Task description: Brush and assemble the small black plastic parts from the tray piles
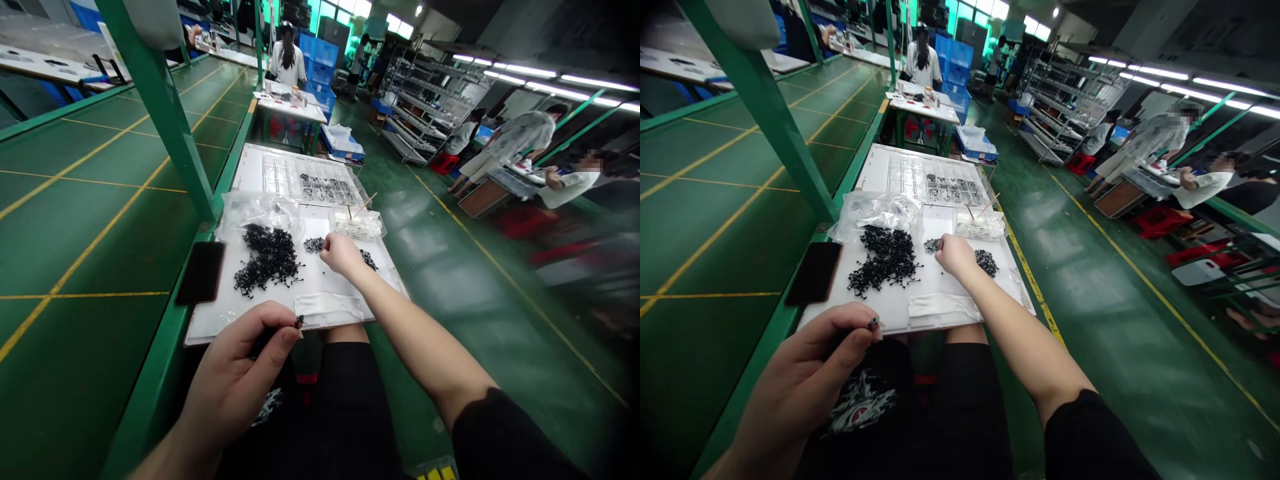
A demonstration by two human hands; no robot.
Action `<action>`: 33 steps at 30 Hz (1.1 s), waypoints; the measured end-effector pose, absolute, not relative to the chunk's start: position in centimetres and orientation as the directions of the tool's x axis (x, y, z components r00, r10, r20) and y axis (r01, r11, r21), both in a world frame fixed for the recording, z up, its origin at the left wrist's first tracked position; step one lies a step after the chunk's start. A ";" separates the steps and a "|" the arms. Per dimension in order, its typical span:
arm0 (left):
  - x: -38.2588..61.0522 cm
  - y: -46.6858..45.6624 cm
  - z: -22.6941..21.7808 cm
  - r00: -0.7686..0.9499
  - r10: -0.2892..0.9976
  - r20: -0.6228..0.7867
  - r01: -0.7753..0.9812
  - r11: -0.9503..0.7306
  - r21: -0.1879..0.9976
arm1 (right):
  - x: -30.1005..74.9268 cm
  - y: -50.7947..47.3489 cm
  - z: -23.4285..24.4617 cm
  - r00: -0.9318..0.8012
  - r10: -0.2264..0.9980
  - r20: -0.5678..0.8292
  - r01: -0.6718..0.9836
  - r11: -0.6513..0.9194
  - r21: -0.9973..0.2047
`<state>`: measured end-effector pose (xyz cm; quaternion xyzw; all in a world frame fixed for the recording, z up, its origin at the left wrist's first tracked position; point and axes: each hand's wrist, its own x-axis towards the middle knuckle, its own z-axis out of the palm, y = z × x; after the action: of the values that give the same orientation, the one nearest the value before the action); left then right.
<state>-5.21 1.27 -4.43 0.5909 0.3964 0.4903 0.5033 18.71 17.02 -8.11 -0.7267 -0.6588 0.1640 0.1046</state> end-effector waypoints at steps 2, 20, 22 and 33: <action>-5.3 1.2 -4.5 0.190 0.964 0.187 -0.011 -0.188 0.982 | 17.9 14.6 -6.3 -0.017 0.998 -0.067 0.881 -0.017 -0.474; -5.3 1.1 -4.7 0.389 0.860 0.330 0.092 -0.392 0.915 | 15.4 2.1 0.1 -0.297 0.912 0.284 0.205 0.351 -0.914; -5.4 1.2 -4.6 0.408 0.839 0.361 0.109 -0.437 0.893 | 15.7 1.9 0.1 -0.295 0.946 0.136 0.188 0.197 -0.962; -5.5 2.3 -5.1 0.520 0.699 0.490 0.239 -0.670 0.703 | 16.2 1.1 -1.1 -0.310 0.915 0.259 0.295 0.352 -0.888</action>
<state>-5.46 2.26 -5.11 0.8226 0.2850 0.3982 0.2891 16.20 1.12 -1.11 -0.4236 -0.7142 0.3804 0.4072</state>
